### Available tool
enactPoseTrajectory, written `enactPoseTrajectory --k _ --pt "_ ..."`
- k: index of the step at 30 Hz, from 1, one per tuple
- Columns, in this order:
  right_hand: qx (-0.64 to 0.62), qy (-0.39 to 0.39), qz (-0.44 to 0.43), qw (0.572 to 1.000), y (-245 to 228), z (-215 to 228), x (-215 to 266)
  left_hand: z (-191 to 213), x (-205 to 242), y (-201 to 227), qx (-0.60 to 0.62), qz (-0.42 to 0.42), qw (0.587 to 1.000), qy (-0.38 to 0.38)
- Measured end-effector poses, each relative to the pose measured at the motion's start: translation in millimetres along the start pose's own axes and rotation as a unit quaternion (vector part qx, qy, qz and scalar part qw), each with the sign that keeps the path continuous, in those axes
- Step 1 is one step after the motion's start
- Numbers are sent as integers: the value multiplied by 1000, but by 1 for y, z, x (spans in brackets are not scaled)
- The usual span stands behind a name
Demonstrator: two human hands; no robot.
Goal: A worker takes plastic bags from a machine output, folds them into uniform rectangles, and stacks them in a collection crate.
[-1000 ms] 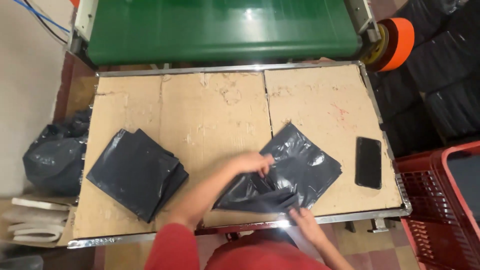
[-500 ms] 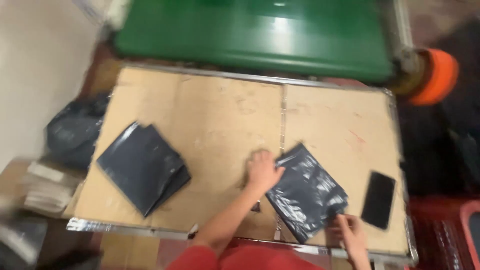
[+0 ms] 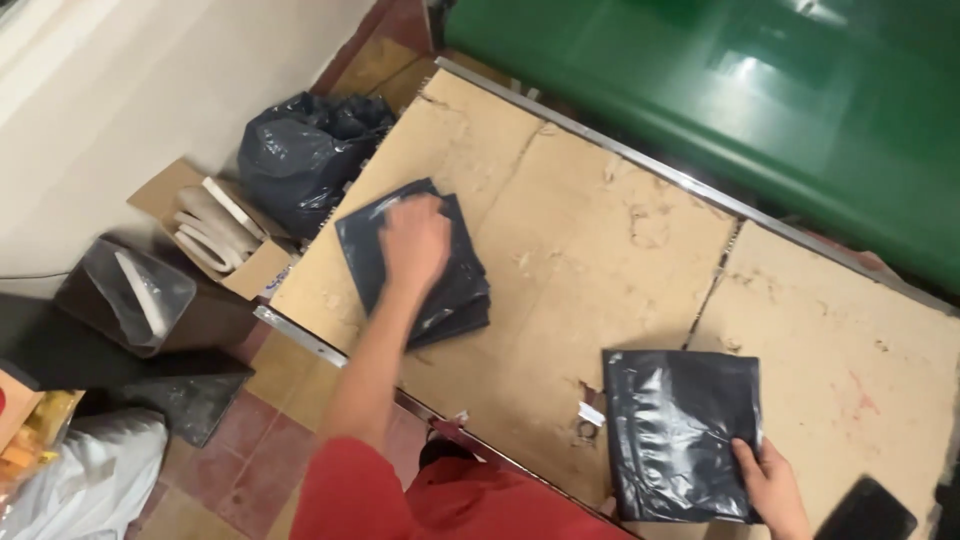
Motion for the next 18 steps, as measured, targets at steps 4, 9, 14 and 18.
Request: enactPoseTrajectory --k 4,9,14,18 --pt "-125 13 -106 986 -12 -23 39 -88 -38 -108 -21 112 981 -158" --pt "8 103 -22 994 30 -29 37 -84 -51 -101 158 -138 977 -38" --pt "-38 116 24 992 -92 -52 82 -99 -54 -81 166 -234 948 -140" --pt "-93 93 116 984 -188 -104 68 -108 -57 -81 155 -241 949 -131"
Point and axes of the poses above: each hand's wrist, its own x-axis away from the middle knuckle, its own z-axis out of the back of the hand, y = z × x, the point moved 6 cm from there along -x, towards the middle knuckle, and after that the axes turned 15 degrees about -x, right-handed, at the moved point
